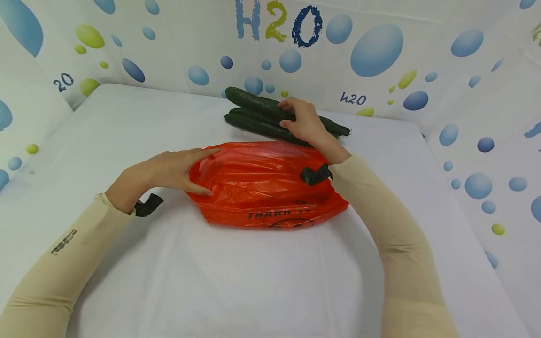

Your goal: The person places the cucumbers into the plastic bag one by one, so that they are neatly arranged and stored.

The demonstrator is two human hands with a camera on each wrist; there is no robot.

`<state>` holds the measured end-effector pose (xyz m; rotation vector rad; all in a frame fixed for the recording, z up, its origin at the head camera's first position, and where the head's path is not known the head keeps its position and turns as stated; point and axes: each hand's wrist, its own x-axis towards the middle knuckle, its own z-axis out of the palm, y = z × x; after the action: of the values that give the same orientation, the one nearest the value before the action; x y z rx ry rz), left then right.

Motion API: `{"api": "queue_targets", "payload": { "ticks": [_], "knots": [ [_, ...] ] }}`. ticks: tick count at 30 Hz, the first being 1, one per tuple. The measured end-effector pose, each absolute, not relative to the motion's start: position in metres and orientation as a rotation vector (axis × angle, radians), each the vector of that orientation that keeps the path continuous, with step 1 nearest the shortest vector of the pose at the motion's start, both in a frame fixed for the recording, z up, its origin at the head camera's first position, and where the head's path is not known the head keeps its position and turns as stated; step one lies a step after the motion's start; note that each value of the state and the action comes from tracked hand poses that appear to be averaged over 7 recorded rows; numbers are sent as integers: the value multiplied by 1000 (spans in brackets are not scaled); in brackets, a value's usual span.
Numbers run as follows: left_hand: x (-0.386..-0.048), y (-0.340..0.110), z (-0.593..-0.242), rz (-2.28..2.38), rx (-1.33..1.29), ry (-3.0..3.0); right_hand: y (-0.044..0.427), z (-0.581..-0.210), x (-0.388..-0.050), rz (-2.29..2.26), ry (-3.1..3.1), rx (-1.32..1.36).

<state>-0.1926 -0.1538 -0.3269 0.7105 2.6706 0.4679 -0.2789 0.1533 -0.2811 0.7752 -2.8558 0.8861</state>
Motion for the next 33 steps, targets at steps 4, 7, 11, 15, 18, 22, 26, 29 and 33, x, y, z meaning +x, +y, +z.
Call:
{"api": "queue_targets", "payload": {
  "ticks": [4, 7, 11, 15, 18, 22, 26, 29, 33],
  "knots": [
    [-193, -154, -327, 471, 707, 2669, 147, -275, -270, 899, -2837, 816],
    [-193, -154, -327, 472, 703, 2668, 142, -271, -263, 903, -2831, 847],
    [-193, -155, -326, 481, 698, 2666, 138, -265, -255, 905, -2833, 883],
    [-193, -155, -326, 496, 702, 2663, 137, -261, -248, 909, -2836, 914],
    [-194, -155, -326, 499, 708, 2659, 138, -259, -243, 918, -2833, 932],
    [-194, -155, -326, 487, 708, 2655, 138, -257, -236, 948, -2838, 929],
    [-194, -155, -326, 490, 706, 2651, 139, -256, -229, 990, -2873, 891],
    [-194, -156, -326, 502, 713, 2648, 140, -257, -222, 1007, -2870, 894],
    [-194, -156, -325, 498, 735, 2658, 140, -259, -214, 1033, -2836, 938]
  ]
}}
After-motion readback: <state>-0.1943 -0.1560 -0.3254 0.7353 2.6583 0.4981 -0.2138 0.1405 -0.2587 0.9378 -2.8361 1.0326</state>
